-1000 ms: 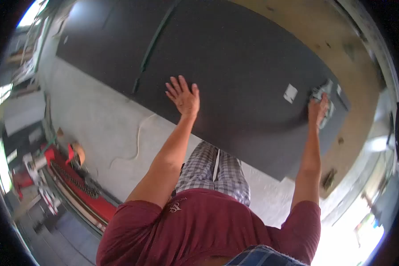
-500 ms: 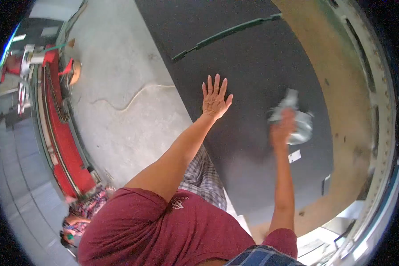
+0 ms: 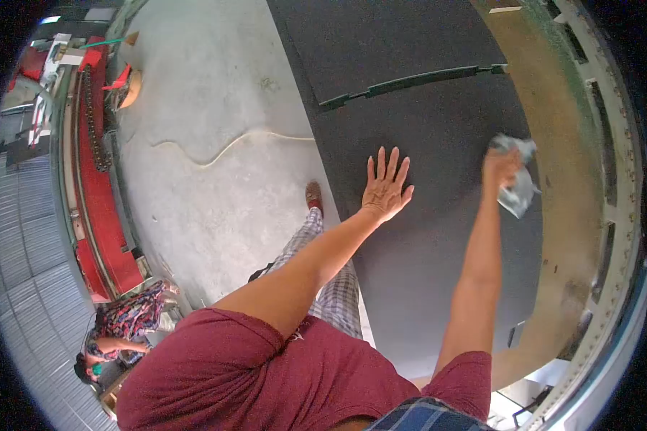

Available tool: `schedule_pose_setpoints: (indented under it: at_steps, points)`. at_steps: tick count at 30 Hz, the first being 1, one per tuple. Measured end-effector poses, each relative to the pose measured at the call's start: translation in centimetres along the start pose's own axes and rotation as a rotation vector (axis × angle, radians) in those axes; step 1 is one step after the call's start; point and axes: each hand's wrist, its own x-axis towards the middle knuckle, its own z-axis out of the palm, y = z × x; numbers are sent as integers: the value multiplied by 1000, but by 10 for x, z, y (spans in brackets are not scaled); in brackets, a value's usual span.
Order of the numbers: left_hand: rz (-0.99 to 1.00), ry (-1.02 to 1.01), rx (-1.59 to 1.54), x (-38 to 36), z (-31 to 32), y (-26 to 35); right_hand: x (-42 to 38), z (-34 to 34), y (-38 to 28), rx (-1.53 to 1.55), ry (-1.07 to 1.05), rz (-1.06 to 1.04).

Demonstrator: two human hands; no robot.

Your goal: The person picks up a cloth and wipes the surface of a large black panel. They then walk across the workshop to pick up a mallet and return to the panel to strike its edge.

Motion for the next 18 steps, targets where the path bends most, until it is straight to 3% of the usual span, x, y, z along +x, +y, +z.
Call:
schedule_pose_setpoints:
  at_steps: [1, 2, 4, 6, 7, 8, 9, 11, 13, 15, 17, 18]
  points:
    - [-2, 2, -29, -2, 2, 3, -3, 47, -4, 76, 82, -212]
    - [-10, -7, -53, 3, -5, 5, -32, 6, -52, 215, -17, -466]
    - [-6, -39, -101, 2, -9, 3, -102, 8, -115, 248, -118, -800]
    - [23, -44, -128, -1, -4, 7, -154, -35, -153, 144, -414, -1162]
    - [62, -41, -136, 6, -25, 4, -147, -34, -157, 127, -418, -1166]
    - [122, -531, 19, 10, -45, 3, -131, -28, -149, 209, -367, -1060]
    - [127, -521, 8, 8, -39, -18, -115, -13, -144, 293, -312, -952]
    - [617, -144, -120, -8, -12, -43, -78, 8, -98, 223, 2, -618]
    - [671, -129, -171, -24, -27, -83, -93, -13, -100, 76, -1, 40]
    - [724, -203, -160, -44, -39, -119, -126, 3, -97, 24, 104, 49]
    - [729, -358, -360, -63, -50, -158, -180, 0, -117, 159, 169, -360]
    - [666, -345, -402, -76, -54, -178, -211, -6, -130, 167, 38, -502]
